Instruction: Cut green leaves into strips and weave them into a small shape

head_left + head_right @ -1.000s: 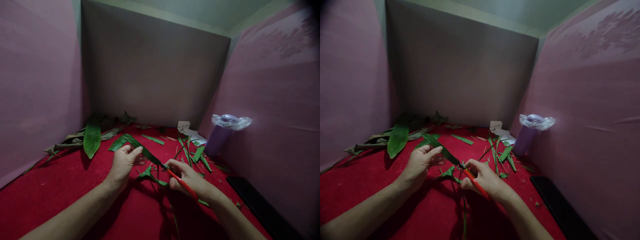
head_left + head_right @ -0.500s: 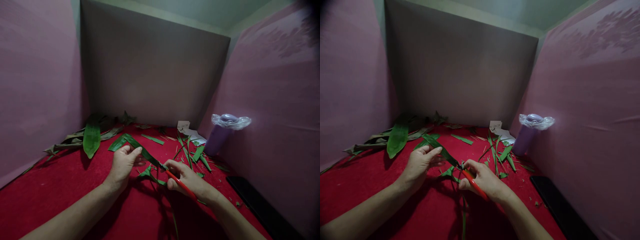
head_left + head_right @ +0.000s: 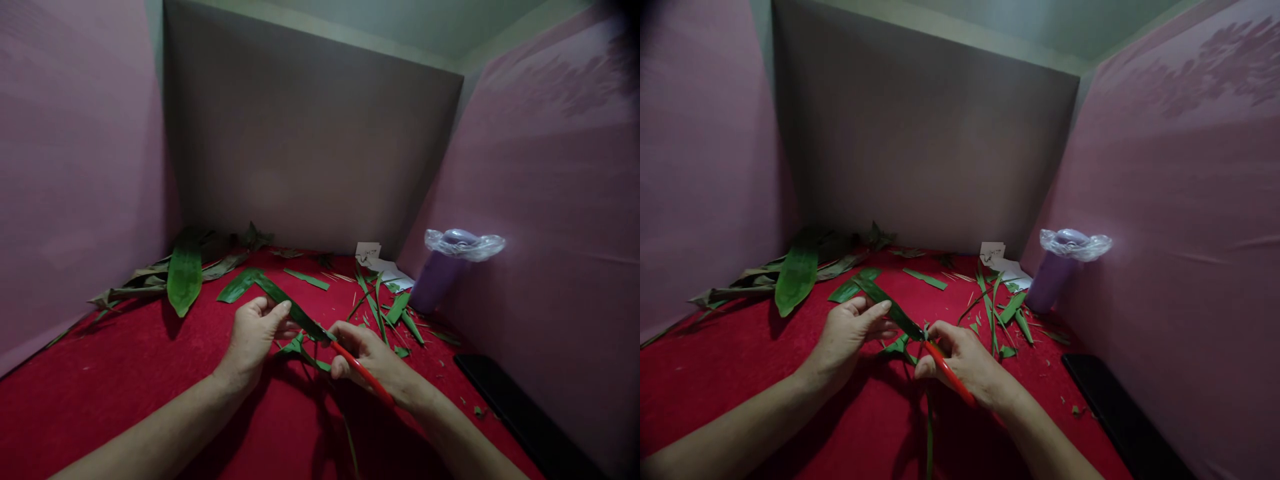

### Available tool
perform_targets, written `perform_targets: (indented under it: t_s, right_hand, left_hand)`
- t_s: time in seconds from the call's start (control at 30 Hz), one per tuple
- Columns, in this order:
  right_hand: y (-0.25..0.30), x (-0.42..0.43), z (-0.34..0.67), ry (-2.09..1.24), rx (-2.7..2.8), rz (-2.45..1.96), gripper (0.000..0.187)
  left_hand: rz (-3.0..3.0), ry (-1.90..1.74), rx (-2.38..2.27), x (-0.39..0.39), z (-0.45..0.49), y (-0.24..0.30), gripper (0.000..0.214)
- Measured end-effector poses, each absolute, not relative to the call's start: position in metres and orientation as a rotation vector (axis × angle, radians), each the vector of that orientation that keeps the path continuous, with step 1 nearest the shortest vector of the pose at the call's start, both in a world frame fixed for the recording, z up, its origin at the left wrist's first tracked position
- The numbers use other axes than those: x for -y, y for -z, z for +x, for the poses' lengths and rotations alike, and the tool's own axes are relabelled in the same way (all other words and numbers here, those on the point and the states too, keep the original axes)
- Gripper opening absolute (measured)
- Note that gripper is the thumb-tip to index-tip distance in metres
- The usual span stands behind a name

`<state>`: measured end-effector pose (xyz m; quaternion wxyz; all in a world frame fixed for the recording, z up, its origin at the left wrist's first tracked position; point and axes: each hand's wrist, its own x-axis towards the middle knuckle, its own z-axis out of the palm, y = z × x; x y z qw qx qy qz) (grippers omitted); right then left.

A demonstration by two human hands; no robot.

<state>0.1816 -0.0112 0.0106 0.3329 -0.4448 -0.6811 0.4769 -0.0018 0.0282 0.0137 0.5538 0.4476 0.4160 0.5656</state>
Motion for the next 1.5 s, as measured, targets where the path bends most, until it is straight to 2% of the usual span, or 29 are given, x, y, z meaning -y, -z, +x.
perform_targets:
  t_s: [0.4,0.97,1.27,1.5]
  right_hand:
    - [-0.0084,0.0091,0.1783,-1.371,1.599,-1.116,0.023]
    - [-0.0025,0.0082,0.1833,-1.057,1.835,-1.220,0.031]
    - [-0.0040,0.0089,0.1771,-1.279,1.644,-1.138,0.019]
    - [-0.0024,0.0089,0.1780,-1.249,1.637,-1.140,0.020]
  left_hand:
    - [1.051,-1.339,-0.973,-0.0291,-0.0023,-0.0127,0.020]
    - [1.069,-1.317,-0.943,-0.0288,-0.0029,-0.0149,0.019]
    - [1.077,-1.304,-0.948,-0.0283,-0.0026,-0.0155,0.018]
    - [1.047,-1.273,-0.911,-0.0300,-0.0046,-0.0139,0.018]
